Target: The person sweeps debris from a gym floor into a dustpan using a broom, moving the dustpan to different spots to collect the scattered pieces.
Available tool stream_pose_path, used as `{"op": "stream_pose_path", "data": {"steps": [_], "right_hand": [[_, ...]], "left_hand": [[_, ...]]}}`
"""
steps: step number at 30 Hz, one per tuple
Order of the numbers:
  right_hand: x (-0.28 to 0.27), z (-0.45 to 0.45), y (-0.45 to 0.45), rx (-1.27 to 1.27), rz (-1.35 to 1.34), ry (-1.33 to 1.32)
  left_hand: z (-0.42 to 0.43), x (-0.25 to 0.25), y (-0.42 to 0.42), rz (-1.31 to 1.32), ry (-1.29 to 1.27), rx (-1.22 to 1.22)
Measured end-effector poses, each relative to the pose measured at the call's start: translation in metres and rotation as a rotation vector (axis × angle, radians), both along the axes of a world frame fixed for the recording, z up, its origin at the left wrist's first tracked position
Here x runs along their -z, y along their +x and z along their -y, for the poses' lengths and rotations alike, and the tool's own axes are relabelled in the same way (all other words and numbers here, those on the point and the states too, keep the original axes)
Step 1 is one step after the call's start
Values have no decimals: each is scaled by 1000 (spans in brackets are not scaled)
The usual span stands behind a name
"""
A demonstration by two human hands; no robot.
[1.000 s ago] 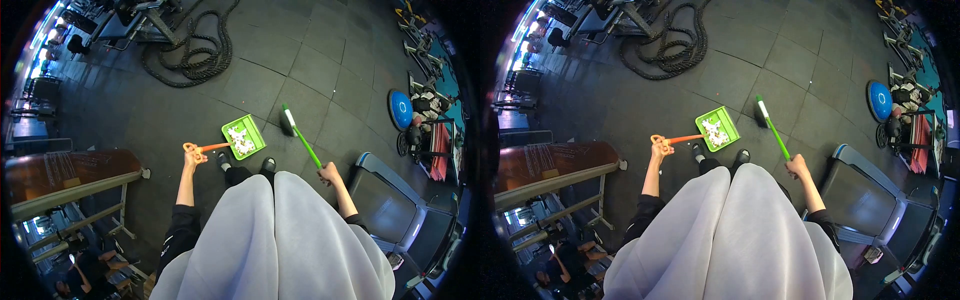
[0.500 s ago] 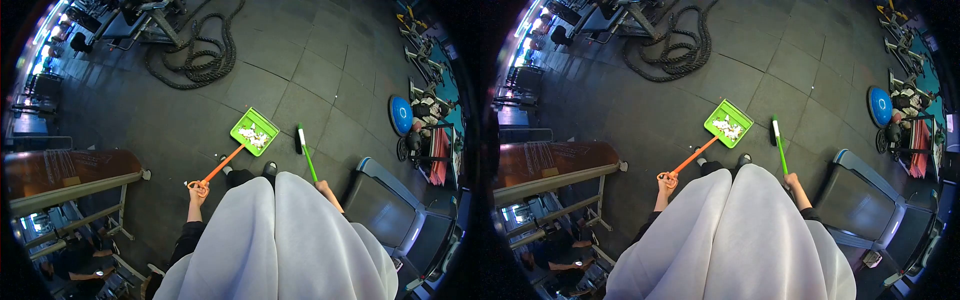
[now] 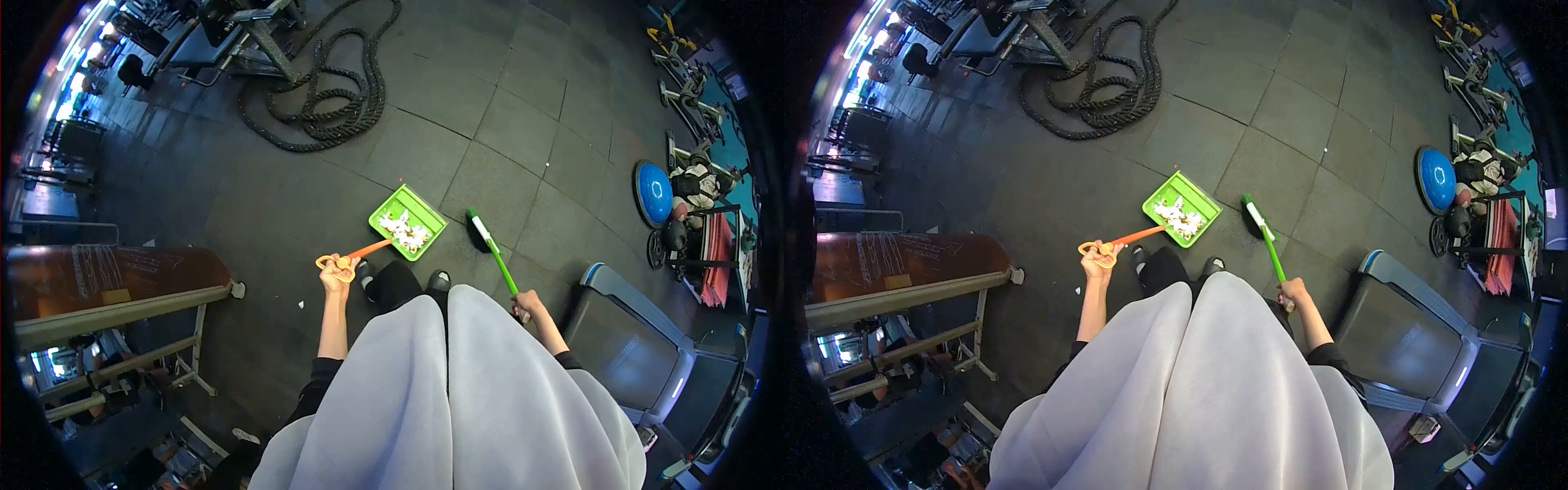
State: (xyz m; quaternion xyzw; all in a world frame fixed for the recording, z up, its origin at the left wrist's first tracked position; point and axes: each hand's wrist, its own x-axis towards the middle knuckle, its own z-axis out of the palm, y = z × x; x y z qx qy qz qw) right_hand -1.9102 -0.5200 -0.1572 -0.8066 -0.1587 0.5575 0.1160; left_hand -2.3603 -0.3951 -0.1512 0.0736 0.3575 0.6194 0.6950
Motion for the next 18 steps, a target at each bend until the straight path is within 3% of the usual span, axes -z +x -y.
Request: {"op": "stream_pose_path", "data": {"steps": [6, 13, 18], "right_hand": [[-27, -47, -17, 108, -78, 89], [-38, -125, -69, 154, -76, 130], [-30, -183, -114, 162, -32, 94]], "left_hand": [[-23, -58, -14, -68, -13, -24], [-117, -62, -46, -152, 26, 38], [-193, -70, -84, -175, 28, 217]]}}
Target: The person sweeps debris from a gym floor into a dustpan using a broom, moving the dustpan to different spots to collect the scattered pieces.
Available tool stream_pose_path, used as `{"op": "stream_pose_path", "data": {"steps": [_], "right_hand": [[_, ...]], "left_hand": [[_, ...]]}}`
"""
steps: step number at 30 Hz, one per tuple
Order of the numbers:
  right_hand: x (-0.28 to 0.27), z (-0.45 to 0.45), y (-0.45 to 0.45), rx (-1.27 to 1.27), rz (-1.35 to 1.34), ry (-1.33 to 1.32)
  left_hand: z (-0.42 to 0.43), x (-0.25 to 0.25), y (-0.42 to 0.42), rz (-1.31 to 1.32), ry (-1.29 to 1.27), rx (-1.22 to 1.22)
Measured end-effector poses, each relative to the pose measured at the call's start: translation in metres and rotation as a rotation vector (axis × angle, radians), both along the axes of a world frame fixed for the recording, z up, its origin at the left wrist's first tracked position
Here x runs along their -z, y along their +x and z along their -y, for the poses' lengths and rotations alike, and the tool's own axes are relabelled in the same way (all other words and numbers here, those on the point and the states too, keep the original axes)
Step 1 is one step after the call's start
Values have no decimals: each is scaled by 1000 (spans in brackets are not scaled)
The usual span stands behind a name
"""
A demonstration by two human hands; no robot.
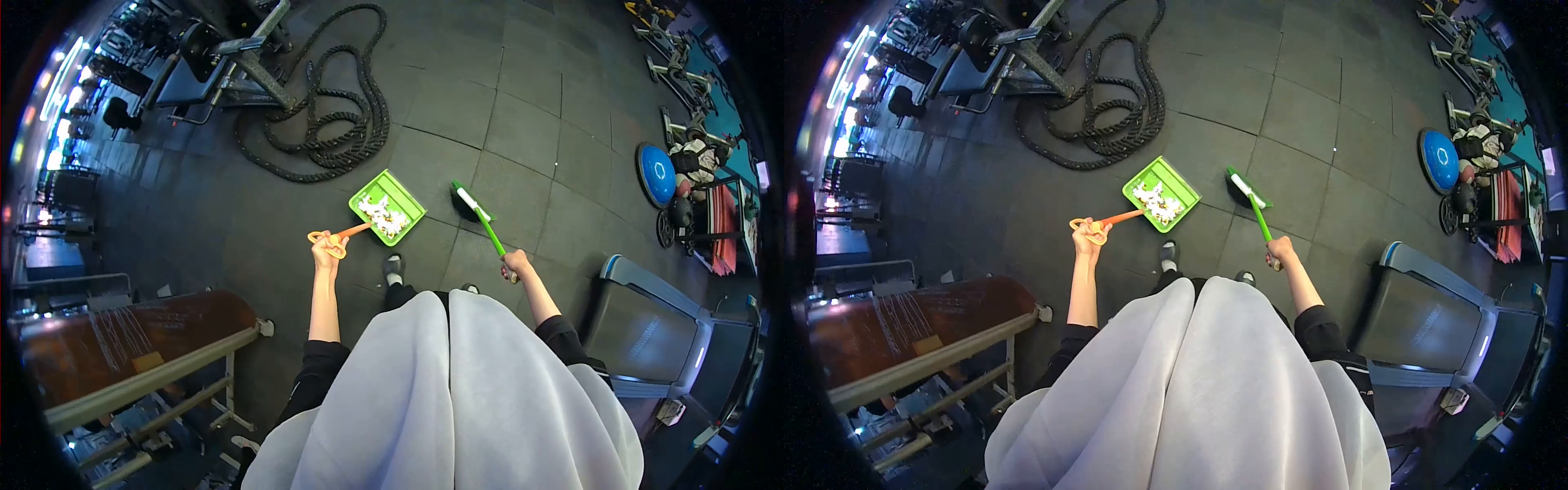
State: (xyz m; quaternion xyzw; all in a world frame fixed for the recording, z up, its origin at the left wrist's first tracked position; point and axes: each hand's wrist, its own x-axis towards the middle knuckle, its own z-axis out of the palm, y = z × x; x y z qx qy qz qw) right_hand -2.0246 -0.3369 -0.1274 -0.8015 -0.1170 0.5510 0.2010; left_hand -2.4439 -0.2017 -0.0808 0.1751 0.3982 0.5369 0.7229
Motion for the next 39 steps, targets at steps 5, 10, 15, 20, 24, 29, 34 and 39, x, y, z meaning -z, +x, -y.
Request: {"op": "stream_pose_path", "data": {"steps": [5, 10, 15, 20, 24, 29, 34, 39], "right_hand": [[-1, -45, -53, -15, 47, -1], [18, -70, -97, -133, 103, -63], [-15, -71, -153, -426, 303, -110], [-9, -53, -159, -649, 241, -146], [-59, -22, -155, -522, 135, -13], [-97, 10, -141, -315, 51, 106], [-96, 24, -118, 283, -360, 127], [-92, 31, -77, 440, -396, 156]], "left_hand": [[-72, -13, -17, -250, -147, 24], [-129, 15, -27, -318, -179, 203], [-153, 26, -14, -303, -203, 153], [-169, 30, -12, -293, -240, 162], [-177, 35, -24, -335, -232, 280], [-166, 29, -48, -222, -163, 227], [-139, 20, -69, -100, -116, 338], [-114, -2, -25, -71, -141, 279]]}}
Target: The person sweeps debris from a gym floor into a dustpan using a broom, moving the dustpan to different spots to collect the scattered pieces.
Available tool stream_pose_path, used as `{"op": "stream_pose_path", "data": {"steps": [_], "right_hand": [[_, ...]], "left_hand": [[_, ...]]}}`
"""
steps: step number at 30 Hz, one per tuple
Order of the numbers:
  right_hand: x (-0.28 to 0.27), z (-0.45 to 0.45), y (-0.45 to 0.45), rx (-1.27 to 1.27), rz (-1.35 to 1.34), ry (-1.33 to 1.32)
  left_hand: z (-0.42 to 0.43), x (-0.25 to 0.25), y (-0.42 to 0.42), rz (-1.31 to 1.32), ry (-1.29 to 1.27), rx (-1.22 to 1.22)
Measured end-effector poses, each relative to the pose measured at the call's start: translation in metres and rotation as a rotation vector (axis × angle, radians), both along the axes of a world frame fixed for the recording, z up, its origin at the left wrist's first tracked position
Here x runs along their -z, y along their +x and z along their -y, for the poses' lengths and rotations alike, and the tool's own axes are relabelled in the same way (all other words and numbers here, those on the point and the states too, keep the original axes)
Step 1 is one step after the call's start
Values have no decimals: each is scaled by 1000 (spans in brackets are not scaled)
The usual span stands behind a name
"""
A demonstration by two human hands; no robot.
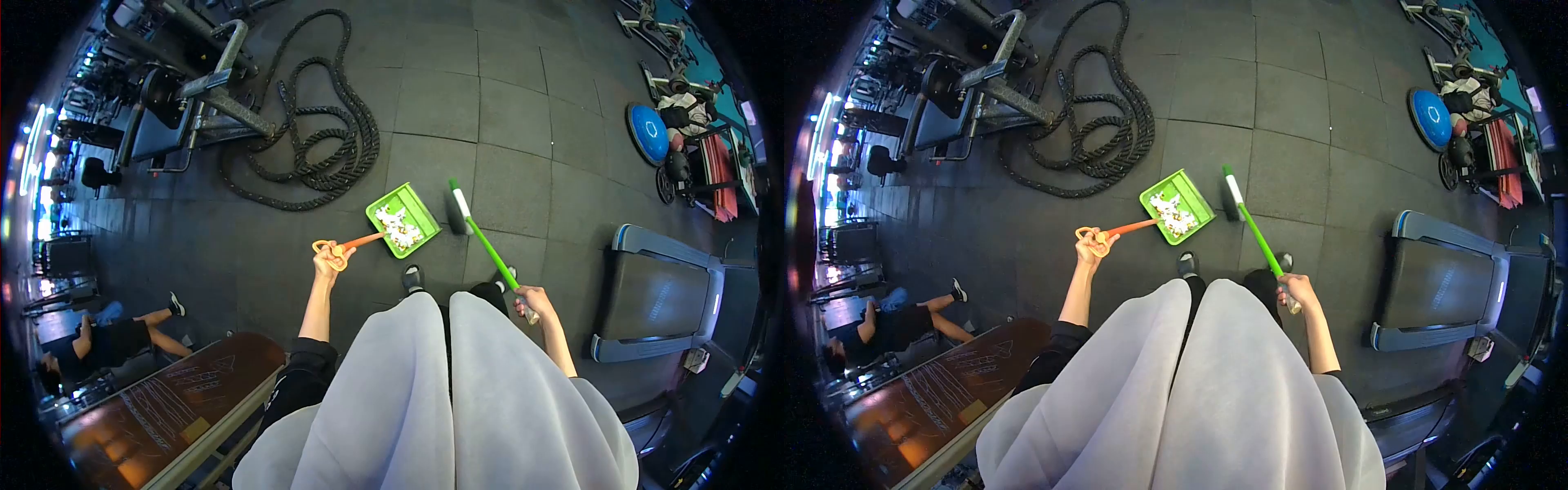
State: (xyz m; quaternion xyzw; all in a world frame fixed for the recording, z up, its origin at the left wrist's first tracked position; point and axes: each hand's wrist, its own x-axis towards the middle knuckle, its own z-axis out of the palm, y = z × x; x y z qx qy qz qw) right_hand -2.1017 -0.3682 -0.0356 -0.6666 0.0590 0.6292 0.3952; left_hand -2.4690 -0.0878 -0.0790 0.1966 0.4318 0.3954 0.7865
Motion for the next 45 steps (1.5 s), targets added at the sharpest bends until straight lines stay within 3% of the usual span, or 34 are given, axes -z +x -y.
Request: {"op": "stream_pose_path", "data": {"steps": [3, 4, 7, 12, 15, 17, 18, 27, 35, 41, 43, 45], "right_hand": [[-8, 5, 36, 44, 18, 20], [-5, 10, 53, 55, 26, 33], [-3, 26, 110, 122, -13, 38], [1, 49, 200, 122, 46, 41], [0, 57, 260, 92, 97, 23], [-4, 59, 287, 33, 194, 1], [-4, 61, 299, 53, 180, -1], [14, 32, 429, 121, 185, -1], [49, -27, 530, 67, 266, -66], [73, -78, 588, -60, 383, -121], [84, -93, 602, -290, 484, -210], [89, -103, 609, -398, 550, -224]], "left_hand": [[7, 2, 41, 53, 20, 25], [11, 4, 61, 79, -7, -66], [17, 13, 120, 128, 53, 16], [39, 4, 239, 132, 13, -132], [41, 11, 299, 169, 84, -58], [48, -2, 353, 93, -35, -249], [48, 10, 365, 146, 30, -126], [22, 11, 544, -8, 57, -45], [-2, 36, 651, 42, 108, 126], [-13, 41, 705, -133, 72, 101], [-13, 24, 725, -223, 96, 117], [-17, 39, 743, -335, 43, 1]]}}
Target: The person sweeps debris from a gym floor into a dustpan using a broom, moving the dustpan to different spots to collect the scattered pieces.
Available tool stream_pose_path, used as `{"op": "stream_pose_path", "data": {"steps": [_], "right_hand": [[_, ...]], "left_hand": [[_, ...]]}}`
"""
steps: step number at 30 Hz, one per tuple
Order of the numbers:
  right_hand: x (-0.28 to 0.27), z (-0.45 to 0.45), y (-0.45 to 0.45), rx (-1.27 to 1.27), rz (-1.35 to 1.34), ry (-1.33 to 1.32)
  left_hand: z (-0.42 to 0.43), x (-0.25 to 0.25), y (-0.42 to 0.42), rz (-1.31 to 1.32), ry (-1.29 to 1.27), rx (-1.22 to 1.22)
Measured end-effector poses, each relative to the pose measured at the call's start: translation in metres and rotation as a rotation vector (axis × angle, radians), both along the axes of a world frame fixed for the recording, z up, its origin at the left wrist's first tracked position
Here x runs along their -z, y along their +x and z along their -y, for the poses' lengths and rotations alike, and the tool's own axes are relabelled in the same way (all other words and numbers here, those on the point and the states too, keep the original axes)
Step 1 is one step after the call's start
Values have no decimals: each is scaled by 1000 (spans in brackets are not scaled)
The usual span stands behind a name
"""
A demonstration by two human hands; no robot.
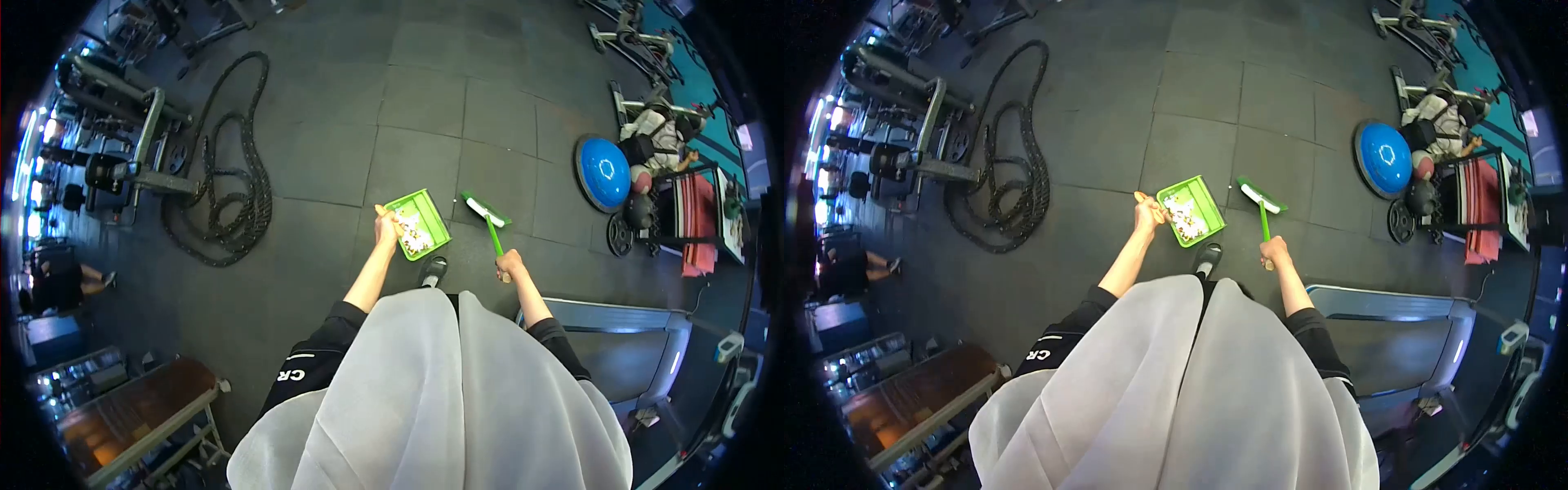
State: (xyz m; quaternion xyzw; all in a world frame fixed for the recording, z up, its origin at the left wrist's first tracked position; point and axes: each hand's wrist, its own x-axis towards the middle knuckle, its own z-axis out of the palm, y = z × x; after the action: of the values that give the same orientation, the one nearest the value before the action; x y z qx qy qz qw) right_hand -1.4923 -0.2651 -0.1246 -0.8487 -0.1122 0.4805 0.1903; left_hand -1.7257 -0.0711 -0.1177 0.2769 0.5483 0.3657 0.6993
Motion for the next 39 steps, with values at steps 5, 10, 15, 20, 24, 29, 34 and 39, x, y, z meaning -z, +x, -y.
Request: {"op": "stream_pose_path", "data": {"steps": [5, 10, 15, 20, 24, 29, 34, 39], "right_hand": [[-18, -14, 3, -436, 54, -167], [-42, -14, 49, -815, 139, -94], [-65, -19, 132, -727, -117, -94], [-89, -58, 183, -929, -57, 2], [-63, -97, 170, -1130, 102, 23], [-40, -124, 145, -1399, 391, -44], [-14, -115, 114, -1554, 446, -28], [-29, -122, 68, -1663, 418, -49]], "left_hand": [[12, 6, 23, -268, 99, -40], [13, 7, 34, -190, 106, -140], [8, 28, 19, -162, 134, -155], [34, 36, 21, -186, 83, -271], [56, 84, -1, -208, 43, -388], [100, 88, -34, -171, 39, -505], [167, 69, -34, 30, 10, -550], [181, 64, -69, 21, -61, -710]]}}
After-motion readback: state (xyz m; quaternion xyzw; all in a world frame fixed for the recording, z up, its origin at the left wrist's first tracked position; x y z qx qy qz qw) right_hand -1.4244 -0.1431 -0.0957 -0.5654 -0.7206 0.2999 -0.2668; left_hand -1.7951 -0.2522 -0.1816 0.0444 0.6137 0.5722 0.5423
